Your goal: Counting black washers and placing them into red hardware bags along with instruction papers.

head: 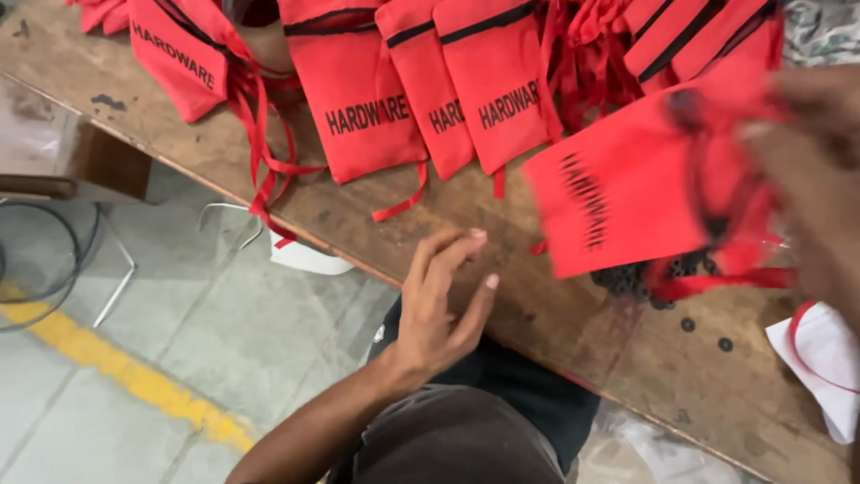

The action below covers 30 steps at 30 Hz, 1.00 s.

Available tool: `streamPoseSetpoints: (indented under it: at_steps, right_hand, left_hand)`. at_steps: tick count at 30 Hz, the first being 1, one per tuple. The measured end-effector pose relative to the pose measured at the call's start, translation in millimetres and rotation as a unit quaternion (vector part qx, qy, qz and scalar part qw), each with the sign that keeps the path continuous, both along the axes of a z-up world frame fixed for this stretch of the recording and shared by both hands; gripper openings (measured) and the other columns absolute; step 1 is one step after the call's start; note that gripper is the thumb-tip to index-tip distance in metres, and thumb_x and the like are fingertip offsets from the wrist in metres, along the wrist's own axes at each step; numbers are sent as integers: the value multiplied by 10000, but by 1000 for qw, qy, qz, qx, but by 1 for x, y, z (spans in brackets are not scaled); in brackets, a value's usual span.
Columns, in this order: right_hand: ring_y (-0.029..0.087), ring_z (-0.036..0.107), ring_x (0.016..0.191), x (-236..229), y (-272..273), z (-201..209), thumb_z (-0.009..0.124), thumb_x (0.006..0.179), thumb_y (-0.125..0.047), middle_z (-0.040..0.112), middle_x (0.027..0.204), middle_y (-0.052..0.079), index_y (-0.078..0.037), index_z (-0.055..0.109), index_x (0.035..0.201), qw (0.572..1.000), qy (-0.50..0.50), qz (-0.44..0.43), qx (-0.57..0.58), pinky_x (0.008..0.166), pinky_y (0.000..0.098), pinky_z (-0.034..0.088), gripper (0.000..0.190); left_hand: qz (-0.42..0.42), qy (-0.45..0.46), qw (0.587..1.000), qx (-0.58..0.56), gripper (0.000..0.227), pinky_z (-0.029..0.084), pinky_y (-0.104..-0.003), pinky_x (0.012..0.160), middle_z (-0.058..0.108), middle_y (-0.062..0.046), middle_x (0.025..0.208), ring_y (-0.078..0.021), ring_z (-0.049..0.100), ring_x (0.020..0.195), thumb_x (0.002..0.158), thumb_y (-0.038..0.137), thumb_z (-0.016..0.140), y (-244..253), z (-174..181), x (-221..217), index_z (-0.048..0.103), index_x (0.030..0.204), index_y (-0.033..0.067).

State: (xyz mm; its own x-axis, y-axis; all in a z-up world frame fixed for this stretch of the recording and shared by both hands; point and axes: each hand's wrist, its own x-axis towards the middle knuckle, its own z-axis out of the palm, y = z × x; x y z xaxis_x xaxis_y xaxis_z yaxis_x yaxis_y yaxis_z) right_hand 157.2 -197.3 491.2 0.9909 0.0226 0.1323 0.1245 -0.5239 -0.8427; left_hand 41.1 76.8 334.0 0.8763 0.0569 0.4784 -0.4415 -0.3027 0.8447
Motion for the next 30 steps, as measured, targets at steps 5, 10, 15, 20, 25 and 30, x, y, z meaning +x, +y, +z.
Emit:
streamPoseSetpoints:
  at_steps: [5, 10, 15, 20, 25, 30]
  right_hand:
    - [62, 620, 920, -34, 54, -59, 649, 1046, -6, 681, 1111, 50, 53, 626, 1355, 962, 103, 67, 242, 774, 221, 466, 315]
    - [141, 700, 896, -78, 36, -133, 582, 976, -9, 733, 1091, 101, 20, 513, 1413, 914, 212, -8, 345, 723, 292, 570, 443]
    - [116, 705, 945, -110, 27, -153, 623, 950, -43, 730, 1133, 104, -34, 410, 1489, 921, 244, -29, 301, 796, 282, 591, 580]
    - [89, 690, 954, -112, 29, -167, 646, 959, -78, 733, 1183, 110, -49, 348, 1541, 943, 231, 4, 241, 775, 250, 567, 654]
    - [58, 712, 696, -110, 21, -136, 754, 913, -175, 809, 951, 57, -128, 696, 1302, 967, 249, -41, -22, 609, 232, 575, 396]
    - [120, 619, 740, -88, -20, -124, 737, 982, -130, 704, 1003, 63, -71, 754, 1211, 983, 21, -77, -164, 628, 289, 490, 238]
  left_hand:
    - [9, -77, 996, 38, 396, 536, -394, 978, 610, -145, 1292, -311, 625, 1148, 958, 8, 736, 5, 26, -11, 594, 1324, 61]
    - [-85, -40, 979, 183, 382, 473, -466, 1051, 603, -93, 1376, -341, 563, 1264, 962, 188, 741, -6, 8, 6, 652, 1327, 120]
    - [-148, -17, 955, 257, 461, 422, -500, 1079, 568, -87, 1445, -331, 512, 1339, 955, 348, 709, -18, -17, 9, 644, 1358, 134]
    - [-147, 6, 939, 311, 608, 393, -522, 1066, 528, -126, 1479, -351, 462, 1376, 913, 462, 719, -15, -19, 14, 607, 1388, 99]
    - [-117, 10, 931, 346, 625, 382, -524, 1094, 508, -139, 1489, -356, 454, 1394, 892, 451, 732, -9, -20, 17, 612, 1381, 82]
    - [-121, 12, 945, 303, 572, 395, -525, 1092, 514, -155, 1477, -371, 464, 1377, 881, 381, 768, -13, -10, 17, 629, 1345, 77]
